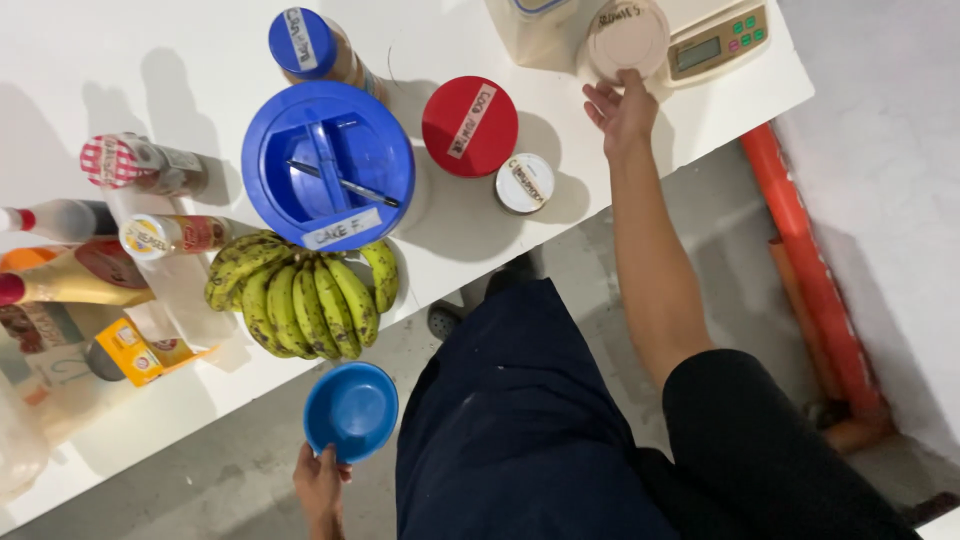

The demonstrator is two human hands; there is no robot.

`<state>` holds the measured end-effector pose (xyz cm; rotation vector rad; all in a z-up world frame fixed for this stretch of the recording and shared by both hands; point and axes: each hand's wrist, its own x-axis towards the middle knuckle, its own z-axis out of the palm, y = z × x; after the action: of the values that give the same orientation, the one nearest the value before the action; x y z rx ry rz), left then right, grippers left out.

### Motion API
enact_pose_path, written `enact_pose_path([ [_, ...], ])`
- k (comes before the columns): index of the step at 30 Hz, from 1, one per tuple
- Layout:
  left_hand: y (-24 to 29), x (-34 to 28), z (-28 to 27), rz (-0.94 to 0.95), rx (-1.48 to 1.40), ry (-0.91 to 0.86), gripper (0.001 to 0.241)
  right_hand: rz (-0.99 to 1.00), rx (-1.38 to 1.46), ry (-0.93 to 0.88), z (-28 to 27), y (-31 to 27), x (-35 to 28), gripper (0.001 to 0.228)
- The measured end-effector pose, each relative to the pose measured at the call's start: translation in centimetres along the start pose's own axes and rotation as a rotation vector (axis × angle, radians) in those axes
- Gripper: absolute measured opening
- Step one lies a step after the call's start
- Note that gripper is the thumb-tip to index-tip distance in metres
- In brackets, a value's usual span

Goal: Measuring and pouring water into a bowl as part of a recipe setup.

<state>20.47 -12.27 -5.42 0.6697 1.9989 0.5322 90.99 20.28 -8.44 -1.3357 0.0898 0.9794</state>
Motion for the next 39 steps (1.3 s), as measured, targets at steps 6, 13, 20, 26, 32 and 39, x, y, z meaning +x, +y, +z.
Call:
enact_pose_path([
  [6, -0.8, -3.3, 4.5, 0.013, -0.128, 0.138, 0.029, 0.08, 0.072, -0.186, -2.9, 0.7, -1.7, 0.025],
  [13, -2.0, -9.0, 15.5, -0.03, -0.372, 0.275, 0.022, 0.298, 0.074, -0.339, -5.8, -0.6, 0.0, 0.023],
  [20, 5.5, -17.4, 23.1, -0.127, -0.484, 0.375, 0.026, 0.211, -0.437, -0.557, 4.8, -8.6, -12.4, 0.052],
  [26, 2.2, -21.9, 27.0, -0.214, -0.655, 0.476, 0.026, -0.623, -0.777, -1.2, 21.1, -3.9, -12.9, 0.046],
  [32, 0.2, -24.2, 28.9, -0.264, -0.718, 0.628, 0.022, -1.256, -0.984, -1.458, 32.7, 5.0, -9.4, 0.047],
  [39, 0.0, -24.2, 28.6, -0.241, -0.752, 0.631, 0.025, -1.418, -0.889, -1.198, 32.5, 5.4, -9.6, 0.059],
])
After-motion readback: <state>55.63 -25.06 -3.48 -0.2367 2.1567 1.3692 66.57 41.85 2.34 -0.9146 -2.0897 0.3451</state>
